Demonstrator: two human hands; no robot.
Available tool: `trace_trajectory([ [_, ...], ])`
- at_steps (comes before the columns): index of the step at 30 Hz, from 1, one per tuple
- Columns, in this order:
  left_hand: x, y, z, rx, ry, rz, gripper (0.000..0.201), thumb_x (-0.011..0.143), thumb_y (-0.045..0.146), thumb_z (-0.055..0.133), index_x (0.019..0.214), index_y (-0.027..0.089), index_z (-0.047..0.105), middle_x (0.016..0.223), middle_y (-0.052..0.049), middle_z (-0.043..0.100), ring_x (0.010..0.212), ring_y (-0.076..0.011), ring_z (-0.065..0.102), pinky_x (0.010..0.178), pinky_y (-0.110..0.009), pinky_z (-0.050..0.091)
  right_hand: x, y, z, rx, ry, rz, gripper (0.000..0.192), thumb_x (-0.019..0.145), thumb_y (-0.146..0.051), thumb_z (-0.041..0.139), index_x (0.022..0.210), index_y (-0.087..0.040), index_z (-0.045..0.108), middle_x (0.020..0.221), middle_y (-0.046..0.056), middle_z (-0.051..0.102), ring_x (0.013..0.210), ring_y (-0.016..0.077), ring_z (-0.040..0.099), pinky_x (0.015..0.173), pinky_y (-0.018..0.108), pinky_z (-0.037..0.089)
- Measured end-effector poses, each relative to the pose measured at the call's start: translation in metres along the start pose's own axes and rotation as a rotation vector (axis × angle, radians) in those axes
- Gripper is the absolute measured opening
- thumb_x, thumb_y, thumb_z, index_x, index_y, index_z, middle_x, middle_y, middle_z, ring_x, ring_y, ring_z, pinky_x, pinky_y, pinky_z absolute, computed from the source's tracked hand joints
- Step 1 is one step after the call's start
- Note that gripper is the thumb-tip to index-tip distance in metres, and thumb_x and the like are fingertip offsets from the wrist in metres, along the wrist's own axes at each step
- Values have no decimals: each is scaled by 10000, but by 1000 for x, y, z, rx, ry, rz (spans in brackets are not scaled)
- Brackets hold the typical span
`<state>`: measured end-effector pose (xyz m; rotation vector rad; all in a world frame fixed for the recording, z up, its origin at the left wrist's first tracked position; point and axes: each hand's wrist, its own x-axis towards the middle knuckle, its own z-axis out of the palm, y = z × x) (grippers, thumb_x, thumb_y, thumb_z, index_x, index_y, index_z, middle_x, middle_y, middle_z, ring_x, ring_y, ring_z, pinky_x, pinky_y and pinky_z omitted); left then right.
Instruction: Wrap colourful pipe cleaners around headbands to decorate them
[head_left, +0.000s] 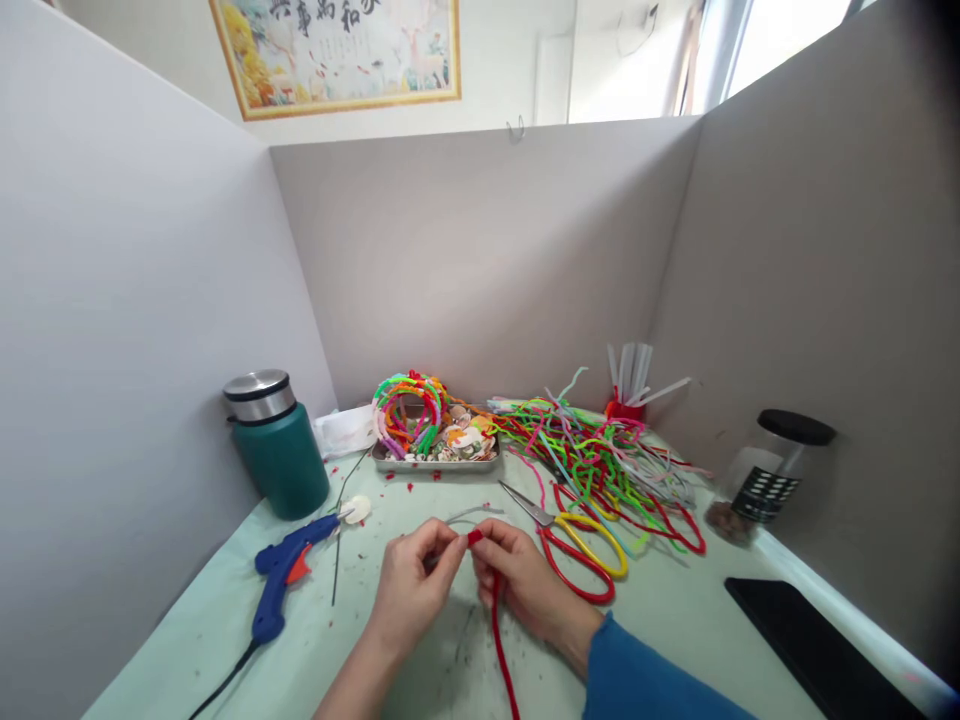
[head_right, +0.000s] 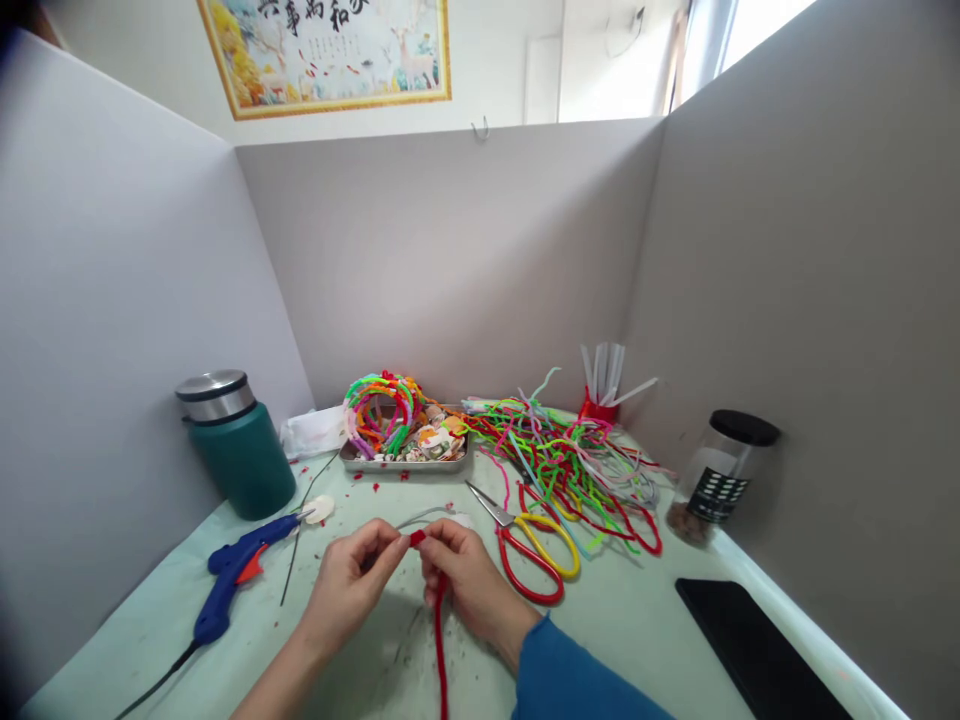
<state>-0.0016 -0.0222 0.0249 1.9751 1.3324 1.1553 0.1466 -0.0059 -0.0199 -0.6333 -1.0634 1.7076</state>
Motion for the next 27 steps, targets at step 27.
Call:
trace_trajectory([
  [27,1,-4,2,257,-121,0,276,799,186,434,917,224,681,857,-40,711,757,-179,623,686,-250,417,-14,-5,5,-962,148,-628,145,841,-211,523,826,-170,662,698,30,620,640,137,548,600,249,430],
])
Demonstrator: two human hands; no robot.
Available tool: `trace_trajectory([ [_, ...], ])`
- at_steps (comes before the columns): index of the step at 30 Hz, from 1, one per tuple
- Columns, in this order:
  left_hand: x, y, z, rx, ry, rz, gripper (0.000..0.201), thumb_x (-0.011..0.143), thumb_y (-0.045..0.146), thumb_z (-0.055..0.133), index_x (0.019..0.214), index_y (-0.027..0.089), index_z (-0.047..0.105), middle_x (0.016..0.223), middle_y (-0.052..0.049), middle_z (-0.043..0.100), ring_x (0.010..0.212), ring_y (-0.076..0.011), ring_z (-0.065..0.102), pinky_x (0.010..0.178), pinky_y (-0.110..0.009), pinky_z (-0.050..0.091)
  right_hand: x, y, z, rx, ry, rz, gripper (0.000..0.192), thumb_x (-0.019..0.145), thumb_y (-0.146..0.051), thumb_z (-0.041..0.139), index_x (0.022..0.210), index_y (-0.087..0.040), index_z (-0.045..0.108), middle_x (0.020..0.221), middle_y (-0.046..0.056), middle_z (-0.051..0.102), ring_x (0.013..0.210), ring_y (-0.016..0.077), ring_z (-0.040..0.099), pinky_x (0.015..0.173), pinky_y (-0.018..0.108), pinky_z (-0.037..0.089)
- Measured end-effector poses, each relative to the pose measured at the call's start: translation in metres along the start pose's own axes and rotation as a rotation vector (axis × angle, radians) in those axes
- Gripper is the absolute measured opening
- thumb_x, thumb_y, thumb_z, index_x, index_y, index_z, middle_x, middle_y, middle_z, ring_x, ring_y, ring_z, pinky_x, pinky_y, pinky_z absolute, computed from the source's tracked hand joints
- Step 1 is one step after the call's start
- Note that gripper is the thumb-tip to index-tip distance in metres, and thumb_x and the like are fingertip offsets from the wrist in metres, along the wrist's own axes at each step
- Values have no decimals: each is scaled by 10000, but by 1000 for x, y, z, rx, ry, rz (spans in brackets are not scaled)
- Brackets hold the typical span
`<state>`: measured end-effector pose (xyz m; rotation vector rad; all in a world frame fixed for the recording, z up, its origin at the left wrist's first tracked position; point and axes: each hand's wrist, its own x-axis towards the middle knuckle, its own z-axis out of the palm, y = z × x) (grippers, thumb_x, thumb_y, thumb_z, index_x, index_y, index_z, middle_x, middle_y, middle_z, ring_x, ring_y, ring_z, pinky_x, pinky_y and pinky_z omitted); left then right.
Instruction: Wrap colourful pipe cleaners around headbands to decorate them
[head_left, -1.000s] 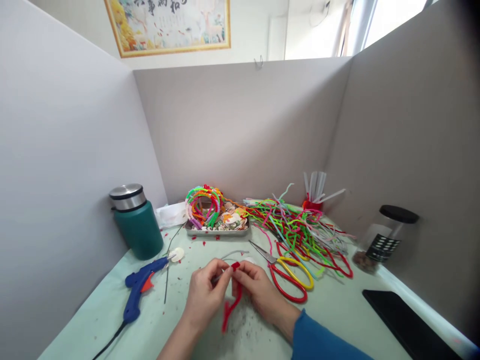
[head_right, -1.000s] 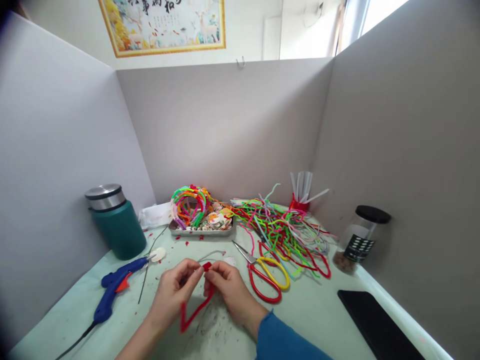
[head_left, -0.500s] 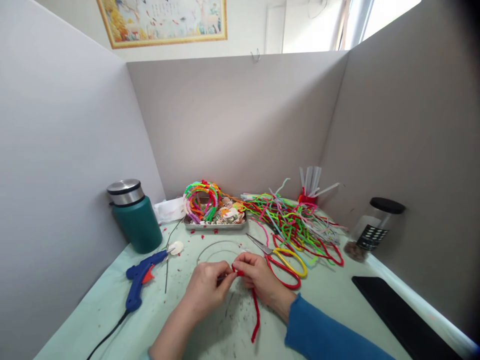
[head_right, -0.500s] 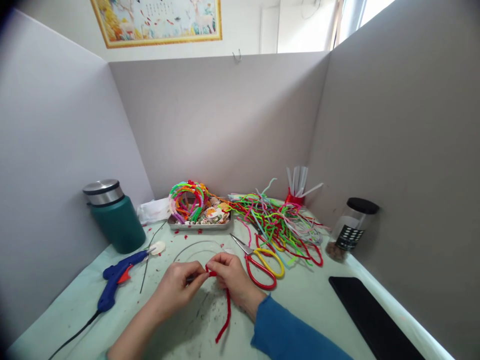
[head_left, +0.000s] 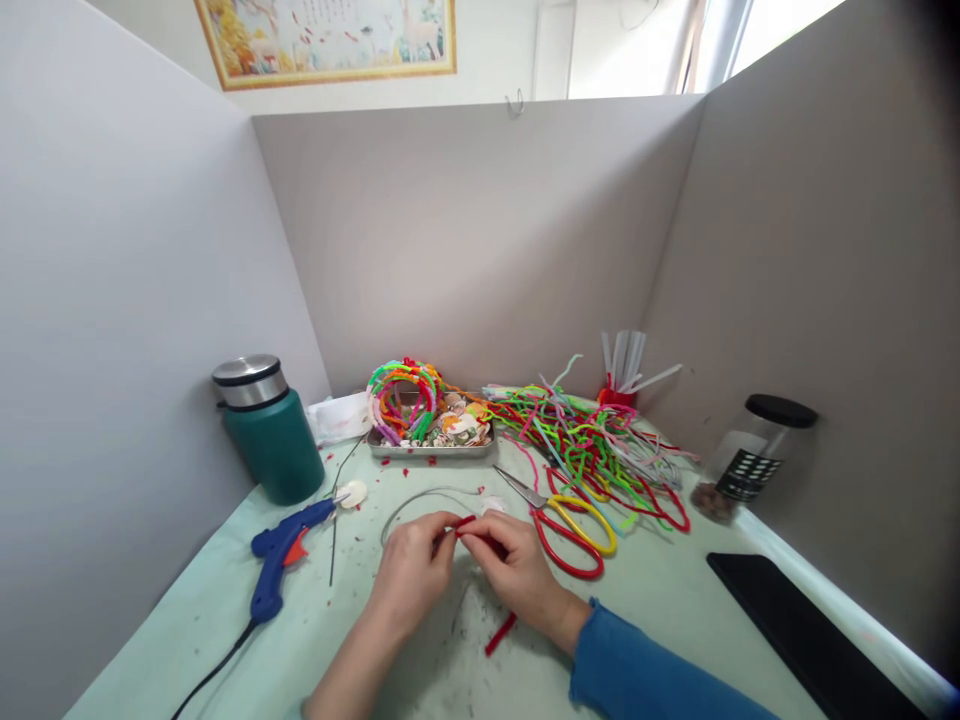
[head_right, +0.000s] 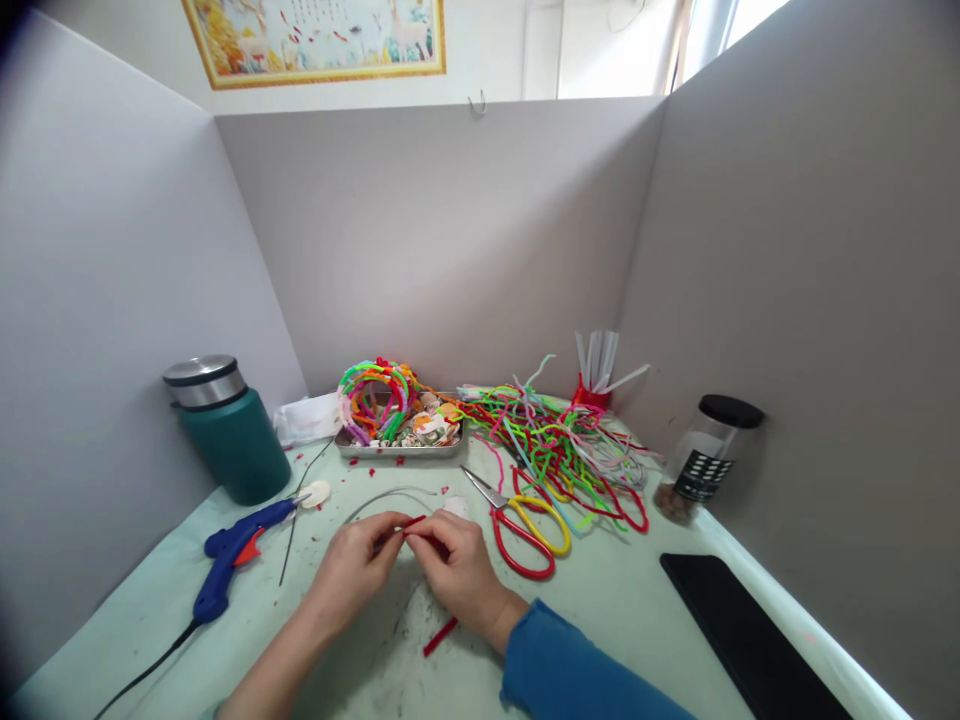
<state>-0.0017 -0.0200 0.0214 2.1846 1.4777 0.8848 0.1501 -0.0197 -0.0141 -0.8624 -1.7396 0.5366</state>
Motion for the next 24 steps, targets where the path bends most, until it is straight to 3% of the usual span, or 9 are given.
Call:
trace_trajectory([
  [5,3,-1,-1,-130,35,-105,227,795,266,466,819,193,679,632,-1,643,549,-137,524,530,-223,367,1,0,0,-22,-11,-33,138,847,-200,518,811,-169,648,688,29,599,636,137,542,594,252,414],
  [8,4,-2,-1,-241,32,-153,233,793,311,478,761,165,656,551,18,555,521,-125,472,500,-216,340,0,0,0,-44,-4,-26,135,843,-199,522,794,-167,644,671,26,588,624,137,533,585,253,408],
  [12,4,-3,0,-351,23,-133,236,791,336,495,782,148,638,558,29,518,536,-115,460,509,-207,339,-1,1,1,-66,-12,-29,137,839,-191,521,766,-166,635,661,21,582,616,134,526,581,251,401],
  [17,4,-6,5,-295,71,-110,253,776,368,537,868,160,647,493,63,436,480,-99,402,472,-198,300,-1,1,0,-64,-18,-11,156,846,-196,506,763,-164,634,674,24,591,625,131,525,595,248,400],
  [24,1,-2,3,-234,59,-34,239,812,351,513,800,167,665,622,1,621,534,-115,494,508,-201,364,1,2,0,41,-2,124,169,824,-222,540,694,-156,627,628,6,563,587,122,496,552,230,370],
])
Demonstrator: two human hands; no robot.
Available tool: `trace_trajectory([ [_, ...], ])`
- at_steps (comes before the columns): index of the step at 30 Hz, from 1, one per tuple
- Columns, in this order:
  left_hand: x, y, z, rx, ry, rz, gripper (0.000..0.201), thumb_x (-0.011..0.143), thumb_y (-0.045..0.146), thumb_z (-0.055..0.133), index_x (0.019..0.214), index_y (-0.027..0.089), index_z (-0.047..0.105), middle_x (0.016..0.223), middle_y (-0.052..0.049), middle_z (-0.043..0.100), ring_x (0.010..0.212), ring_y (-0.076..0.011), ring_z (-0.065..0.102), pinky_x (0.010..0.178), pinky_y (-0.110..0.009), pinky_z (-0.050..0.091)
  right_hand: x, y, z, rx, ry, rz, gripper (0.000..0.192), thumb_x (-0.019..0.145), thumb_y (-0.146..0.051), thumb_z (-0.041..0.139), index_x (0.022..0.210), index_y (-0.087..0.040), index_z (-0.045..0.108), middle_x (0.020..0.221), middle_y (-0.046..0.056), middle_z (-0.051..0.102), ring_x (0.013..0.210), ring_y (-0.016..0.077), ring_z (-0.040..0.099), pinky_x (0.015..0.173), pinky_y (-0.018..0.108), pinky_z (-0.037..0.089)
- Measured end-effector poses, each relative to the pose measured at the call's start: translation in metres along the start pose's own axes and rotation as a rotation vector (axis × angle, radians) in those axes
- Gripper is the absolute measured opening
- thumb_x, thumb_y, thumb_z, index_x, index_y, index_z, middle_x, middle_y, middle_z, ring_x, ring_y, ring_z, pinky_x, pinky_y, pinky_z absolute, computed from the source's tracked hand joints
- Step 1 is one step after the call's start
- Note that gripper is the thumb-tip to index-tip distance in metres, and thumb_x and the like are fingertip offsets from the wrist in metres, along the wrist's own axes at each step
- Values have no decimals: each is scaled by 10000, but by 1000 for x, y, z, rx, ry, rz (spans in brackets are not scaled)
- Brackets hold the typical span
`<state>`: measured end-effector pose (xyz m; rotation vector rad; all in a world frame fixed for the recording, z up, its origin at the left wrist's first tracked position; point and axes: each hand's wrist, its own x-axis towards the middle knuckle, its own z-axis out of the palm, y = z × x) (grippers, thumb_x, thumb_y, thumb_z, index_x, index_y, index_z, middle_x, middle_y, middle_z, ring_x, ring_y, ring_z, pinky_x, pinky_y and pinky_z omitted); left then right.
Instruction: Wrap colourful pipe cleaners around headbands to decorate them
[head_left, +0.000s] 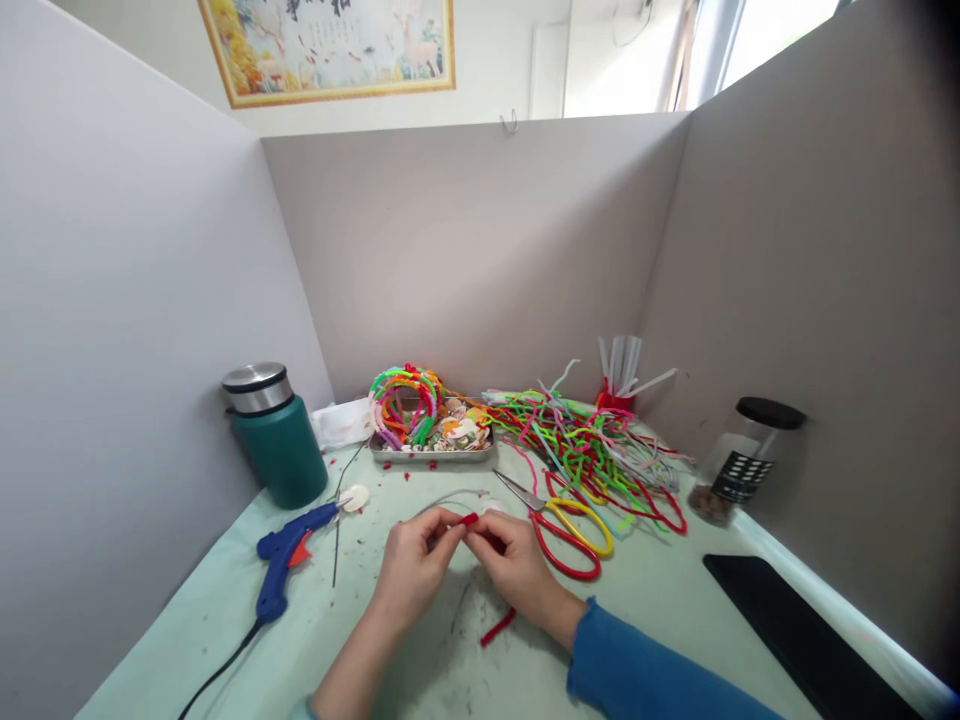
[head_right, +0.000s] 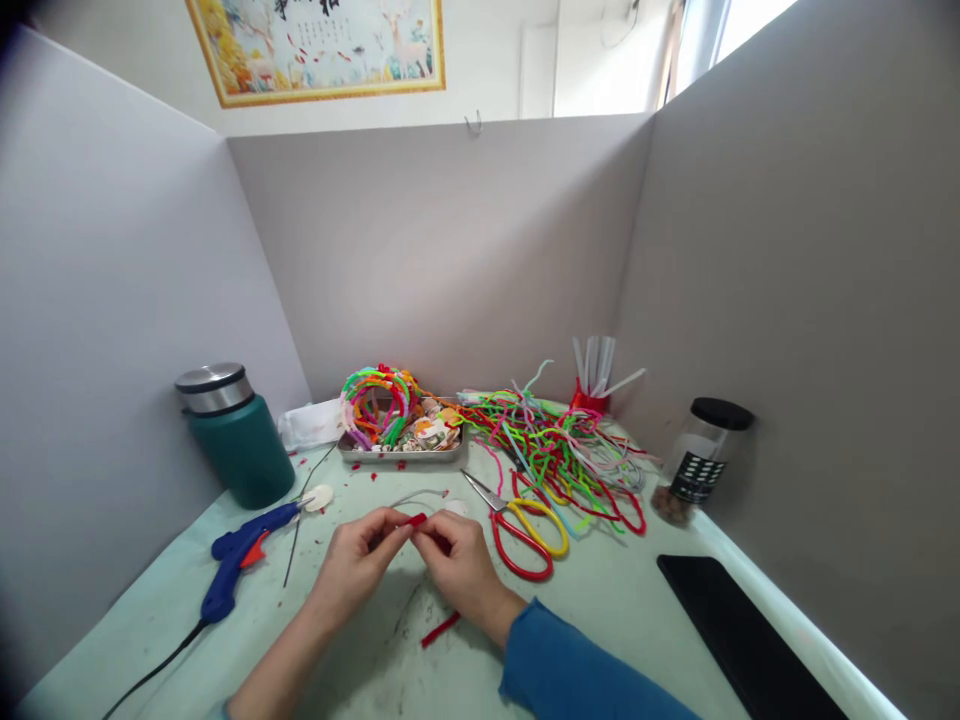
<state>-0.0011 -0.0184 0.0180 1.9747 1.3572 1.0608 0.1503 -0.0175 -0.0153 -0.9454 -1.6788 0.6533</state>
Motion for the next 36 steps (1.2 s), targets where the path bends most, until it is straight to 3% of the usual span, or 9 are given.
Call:
trace_trajectory([
  [7,3,1,-13,145,-116,210,185,848,288,497,828,204,659,762,-8,686,652,-127,594,616,-206,404,8,10,-1,156,-26,202,190,784,-312,600,693,-150,639,596,-3,549,564,122,475,521,224,363],
  [11,0,-4,-14,287,-116,196,149,862,285,463,876,194,580,602,20,600,535,-125,529,525,-219,350,10,12,-3,159,-90,230,106,782,-221,579,724,-155,638,632,-4,574,596,121,492,550,219,375],
  [15,-4,-7,-13,257,-165,192,124,857,218,437,780,192,530,649,7,598,578,-121,536,547,-212,362,14,13,-7,209,-144,255,95,796,-191,545,748,-161,620,666,-7,578,633,121,504,583,217,388],
  [21,-5,-12,-9,324,-207,244,157,841,191,452,785,214,596,694,-5,641,638,-140,579,599,-222,388,17,15,-10,205,-170,324,101,769,-219,596,692,-153,605,625,-17,563,593,109,491,557,209,383],
  [29,-11,-13,-1,505,-132,189,204,848,233,455,731,217,621,630,-6,647,562,-146,585,545,-230,367,7,-1,-9,-124,-96,47,117,801,-187,572,688,-165,593,630,-12,579,598,107,519,574,218,359],
  [33,-9,-12,0,468,-93,103,238,856,231,434,721,222,629,611,2,651,545,-141,586,531,-223,371,0,-5,-5,-171,-112,-68,126,830,-197,542,728,-166,608,654,5,596,614,113,532,588,227,357],
  [36,-7,-10,-3,355,-32,71,205,840,212,447,839,228,651,732,-8,691,645,-148,619,590,-219,413,-4,-6,-1,-144,-103,-87,142,845,-191,514,744,-169,612,670,11,601,627,115,535,599,230,361],
])
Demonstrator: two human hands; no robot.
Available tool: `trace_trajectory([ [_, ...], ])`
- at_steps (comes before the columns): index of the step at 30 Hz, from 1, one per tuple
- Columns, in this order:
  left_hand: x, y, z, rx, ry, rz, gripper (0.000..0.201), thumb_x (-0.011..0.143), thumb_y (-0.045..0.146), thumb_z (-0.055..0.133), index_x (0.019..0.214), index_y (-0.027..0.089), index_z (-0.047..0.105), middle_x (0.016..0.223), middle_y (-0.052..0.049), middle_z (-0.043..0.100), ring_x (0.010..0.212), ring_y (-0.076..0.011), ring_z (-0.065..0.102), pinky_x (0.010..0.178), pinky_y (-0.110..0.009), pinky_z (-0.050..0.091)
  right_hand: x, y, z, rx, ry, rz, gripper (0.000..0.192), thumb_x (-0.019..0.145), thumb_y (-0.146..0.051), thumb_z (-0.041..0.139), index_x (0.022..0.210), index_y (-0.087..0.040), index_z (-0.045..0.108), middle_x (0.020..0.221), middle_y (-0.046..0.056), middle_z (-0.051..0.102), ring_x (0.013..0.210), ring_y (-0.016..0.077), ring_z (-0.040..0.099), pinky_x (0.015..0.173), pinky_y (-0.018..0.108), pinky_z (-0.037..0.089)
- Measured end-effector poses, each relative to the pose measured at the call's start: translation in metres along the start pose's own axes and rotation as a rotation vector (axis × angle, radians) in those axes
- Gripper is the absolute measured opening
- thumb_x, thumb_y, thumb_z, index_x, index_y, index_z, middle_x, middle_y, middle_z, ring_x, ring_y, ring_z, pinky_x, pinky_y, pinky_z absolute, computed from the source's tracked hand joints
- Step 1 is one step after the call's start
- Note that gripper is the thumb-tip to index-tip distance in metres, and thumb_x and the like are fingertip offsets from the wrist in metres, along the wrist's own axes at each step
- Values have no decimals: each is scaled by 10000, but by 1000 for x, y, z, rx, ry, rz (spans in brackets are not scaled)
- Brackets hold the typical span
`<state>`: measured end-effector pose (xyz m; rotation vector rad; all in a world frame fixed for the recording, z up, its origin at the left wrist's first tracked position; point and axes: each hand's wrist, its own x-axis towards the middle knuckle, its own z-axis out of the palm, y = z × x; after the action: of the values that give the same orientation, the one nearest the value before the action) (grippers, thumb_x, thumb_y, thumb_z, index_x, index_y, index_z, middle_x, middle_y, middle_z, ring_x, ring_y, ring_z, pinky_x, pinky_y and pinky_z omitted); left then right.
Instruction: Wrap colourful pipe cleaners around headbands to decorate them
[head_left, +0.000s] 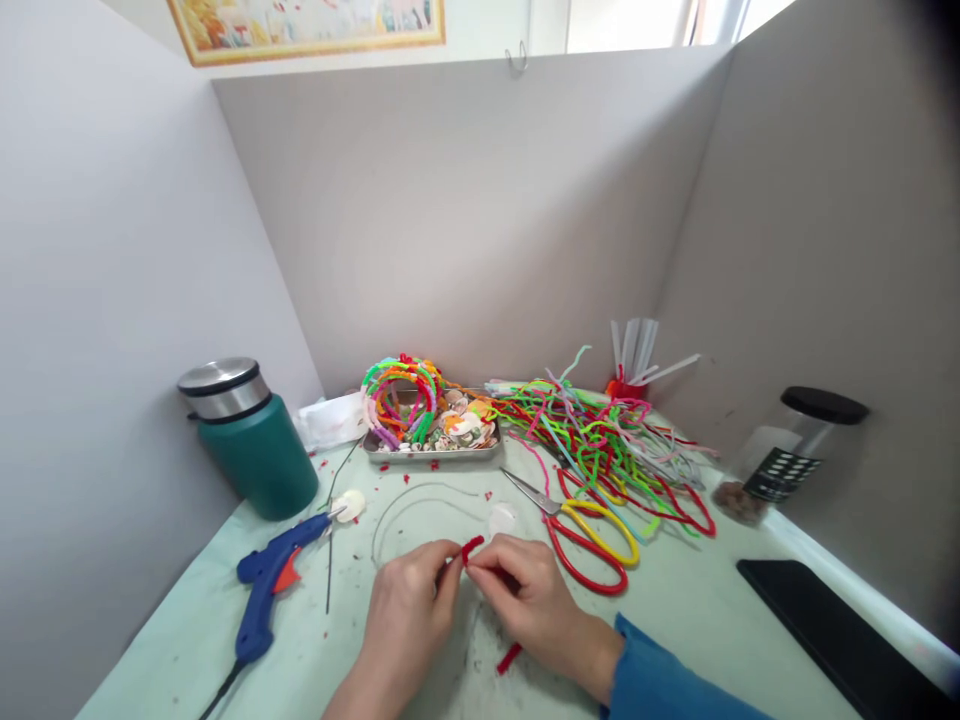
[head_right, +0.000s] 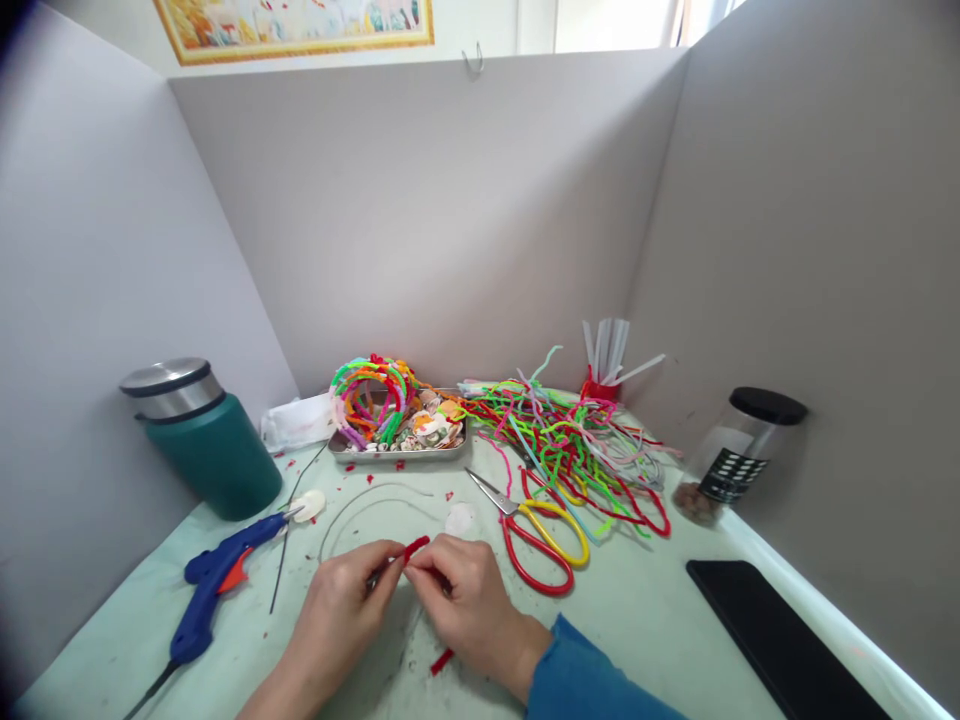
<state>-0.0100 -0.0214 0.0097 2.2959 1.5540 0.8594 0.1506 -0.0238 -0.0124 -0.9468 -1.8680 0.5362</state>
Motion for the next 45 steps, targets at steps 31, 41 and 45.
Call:
trace_trajectory([
  [31,0,-13,-6,-40,257,64,146,849,273,501,827,192,620,721,-11,668,591,-122,599,549,-204,428,2,0,13,589,-135,454,343,879,-424,451,786,-138,615,597,-3,570,438,72,447,421,192,333],
  [41,-5,-1,-3,-52,7,217,119,876,216,422,922,199,531,609,12,618,531,-127,592,510,-208,398,12,10,9,1020,-146,671,342,783,-429,560,749,-98,641,485,-22,518,391,64,420,393,183,309],
  [45,-5,-1,-5,-76,-33,228,93,861,183,416,834,200,503,672,-6,642,574,-132,604,540,-216,411,11,10,8,1078,-147,692,505,800,-560,494,818,-81,652,569,17,551,448,80,465,419,194,327],
])
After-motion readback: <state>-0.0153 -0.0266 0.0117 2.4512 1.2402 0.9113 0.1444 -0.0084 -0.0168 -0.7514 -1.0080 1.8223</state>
